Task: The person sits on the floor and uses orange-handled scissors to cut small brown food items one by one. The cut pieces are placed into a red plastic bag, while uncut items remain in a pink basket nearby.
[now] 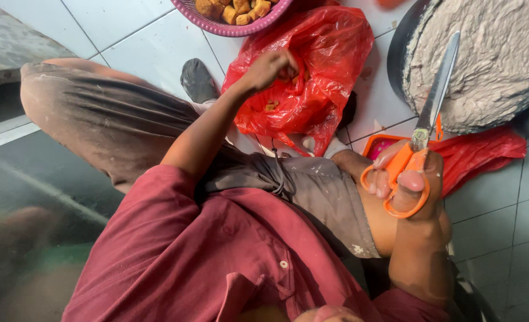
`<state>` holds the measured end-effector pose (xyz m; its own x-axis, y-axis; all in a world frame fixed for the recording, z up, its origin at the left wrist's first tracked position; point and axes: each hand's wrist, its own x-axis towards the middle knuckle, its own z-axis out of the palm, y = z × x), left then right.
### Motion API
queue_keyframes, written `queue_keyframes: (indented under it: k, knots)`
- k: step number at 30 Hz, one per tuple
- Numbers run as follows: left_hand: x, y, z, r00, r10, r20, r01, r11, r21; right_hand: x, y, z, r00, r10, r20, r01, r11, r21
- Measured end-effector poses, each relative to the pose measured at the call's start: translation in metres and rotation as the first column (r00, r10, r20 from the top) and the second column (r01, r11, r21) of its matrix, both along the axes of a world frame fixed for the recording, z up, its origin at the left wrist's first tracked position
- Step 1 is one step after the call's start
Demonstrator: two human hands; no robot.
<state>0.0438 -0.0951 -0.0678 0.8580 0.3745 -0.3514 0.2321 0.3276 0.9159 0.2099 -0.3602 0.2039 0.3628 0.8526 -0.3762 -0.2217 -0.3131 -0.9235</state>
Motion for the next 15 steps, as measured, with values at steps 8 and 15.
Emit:
queue_keyframes:
  k: [8, 15]
  knots:
    - [-0.021, -0.048, -0.047, 0.557, -0.422, -0.716, 0.822, 0.406, 0.4, 0.004, 0.003, -0.002, 0.993, -0.019, -0.116, 0.019, 1.0, -0.001]
    - [0.026, -0.044, -0.047, 0.731, -0.159, -0.663, 0.587, 0.643, 0.492, 0.01, 0.004, -0.007, 0.988, -0.022, -0.153, 0.025, 1.0, 0.017]
